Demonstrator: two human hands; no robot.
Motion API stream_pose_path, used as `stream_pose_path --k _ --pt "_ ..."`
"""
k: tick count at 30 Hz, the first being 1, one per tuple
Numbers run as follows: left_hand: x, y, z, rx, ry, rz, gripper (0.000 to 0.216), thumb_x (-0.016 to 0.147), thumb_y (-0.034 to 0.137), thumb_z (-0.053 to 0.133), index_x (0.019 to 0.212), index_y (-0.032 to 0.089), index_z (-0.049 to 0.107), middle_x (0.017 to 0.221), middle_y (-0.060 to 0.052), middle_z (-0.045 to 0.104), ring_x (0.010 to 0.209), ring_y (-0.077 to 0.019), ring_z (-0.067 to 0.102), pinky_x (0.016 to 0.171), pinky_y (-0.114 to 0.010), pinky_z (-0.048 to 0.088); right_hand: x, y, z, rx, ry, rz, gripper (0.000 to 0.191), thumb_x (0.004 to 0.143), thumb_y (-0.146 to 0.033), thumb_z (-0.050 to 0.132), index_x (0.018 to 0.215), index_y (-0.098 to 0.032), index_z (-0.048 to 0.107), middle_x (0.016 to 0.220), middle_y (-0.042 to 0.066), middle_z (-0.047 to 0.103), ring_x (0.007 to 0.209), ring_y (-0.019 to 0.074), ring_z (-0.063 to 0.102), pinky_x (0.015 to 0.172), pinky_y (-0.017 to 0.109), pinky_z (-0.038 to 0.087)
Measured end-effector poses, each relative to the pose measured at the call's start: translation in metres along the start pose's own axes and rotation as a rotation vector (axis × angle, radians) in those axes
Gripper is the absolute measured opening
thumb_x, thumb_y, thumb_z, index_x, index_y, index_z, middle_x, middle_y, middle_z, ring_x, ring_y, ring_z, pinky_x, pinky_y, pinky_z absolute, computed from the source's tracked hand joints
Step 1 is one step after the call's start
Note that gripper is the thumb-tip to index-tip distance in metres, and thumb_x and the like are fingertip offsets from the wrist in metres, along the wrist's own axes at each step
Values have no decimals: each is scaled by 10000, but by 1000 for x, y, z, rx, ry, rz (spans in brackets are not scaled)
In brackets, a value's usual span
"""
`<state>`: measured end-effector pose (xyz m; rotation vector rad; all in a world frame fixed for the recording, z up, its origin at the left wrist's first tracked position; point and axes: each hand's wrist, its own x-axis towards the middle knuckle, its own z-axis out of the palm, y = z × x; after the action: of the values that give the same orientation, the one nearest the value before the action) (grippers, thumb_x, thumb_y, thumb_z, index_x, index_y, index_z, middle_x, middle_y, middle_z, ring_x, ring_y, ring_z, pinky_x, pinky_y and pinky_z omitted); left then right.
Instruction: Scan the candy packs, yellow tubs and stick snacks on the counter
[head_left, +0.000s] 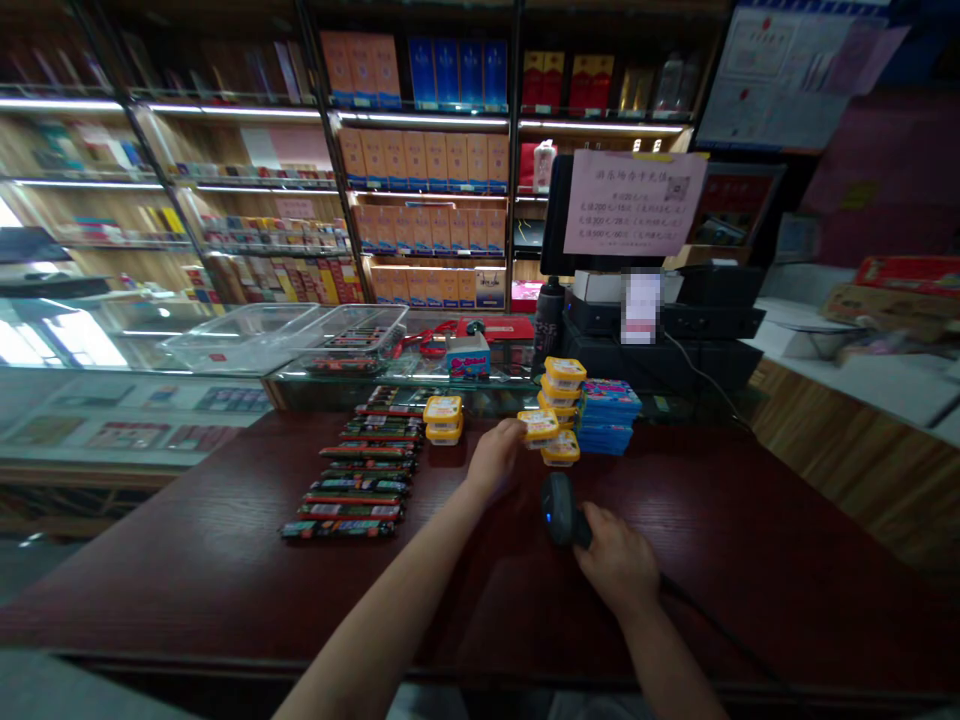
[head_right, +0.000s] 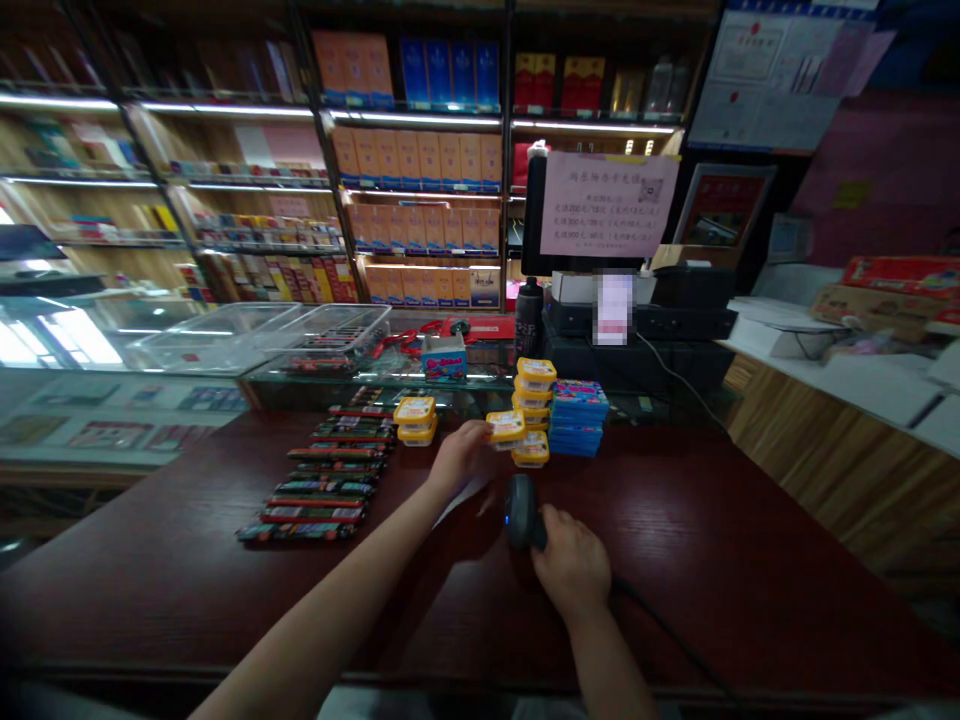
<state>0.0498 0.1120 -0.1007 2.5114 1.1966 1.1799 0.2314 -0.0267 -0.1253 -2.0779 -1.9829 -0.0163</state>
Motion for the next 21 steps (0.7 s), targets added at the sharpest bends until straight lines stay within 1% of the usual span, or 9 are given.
stream_pose_path --k 3,5,8,10,11,13,16,18,21 --pt "-28 -15 -14 -30 142 -96 199 859 147 458 999 204 589 1028 -61 627 970 -171 602 863 -297 490 -3 0 -2 20 1 -11 255 806 -214 520 1056 -227 572 935 27 681 845 184 650 690 269 396" --pt "-48 -23 -22 -22 208 -173 160 856 164 485 971 202 588 990 -54 629 932 -168 607 838 -295 495 -5 -1 -3 30 0 -14 235 813 -217 510 1038 -225 576 926 30 684 837 189 654 682 272 396" --pt "-73 -30 -27 10 268 -285 123 848 168 506 936 197 586 958 -48 626 894 -167 606 807 -291 491 -6 -3 -6 58 -12 -11 240 801 -224 512 1030 -232 582 925 35 694 820 193 658 659 273 395" --pt "-84 -31 -27 35 293 -353 101 843 169 513 911 191 585 940 -46 623 872 -167 603 783 -287 486 -6 -4 -9 124 -23 -2 242 789 -248 519 1019 -245 594 902 35 705 806 203 665 641 274 400" --pt "-87 -31 -27 44 303 -380 92 841 171 518 901 190 585 935 -45 623 862 -167 601 773 -286 483 -5 -5 -11 192 -30 -10 238 785 -270 525 1009 -249 603 888 36 712 804 211 668 638 276 409" --pt "-90 -30 -26 50 318 -414 79 838 173 525 888 187 585 930 -45 623 851 -165 598 764 -282 477 -5 -7 -15 403 -52 -63 245 771 -323 551 991 -243 622 887 46 723 826 226 673 659 285 445" --pt "-90 -29 -25 46 332 -426 78 836 172 529 887 188 586 933 -44 623 853 -162 598 768 -280 473 -7 -13 -23 747 -101 -146 314 739 -358 605 1004 -194 638 976 75 724 909 233 666 776 311 490" --pt "-89 -28 -25 41 333 -428 84 838 170 525 894 190 585 938 -44 622 850 -159 600 766 -277 473 -11 -18 -29 862 -137 -143 346 730 -351 622 1024 -169 641 1017 82 718 943 230 660 839 325 490" --pt "-89 -25 -25 39 325 -418 88 844 175 521 903 192 583 940 -45 623 856 -160 601 766 -275 474 -17 -24 -37 893 -190 -130 341 724 -326 631 1023 -163 648 1018 77 718 940 224 659 859 332 489"
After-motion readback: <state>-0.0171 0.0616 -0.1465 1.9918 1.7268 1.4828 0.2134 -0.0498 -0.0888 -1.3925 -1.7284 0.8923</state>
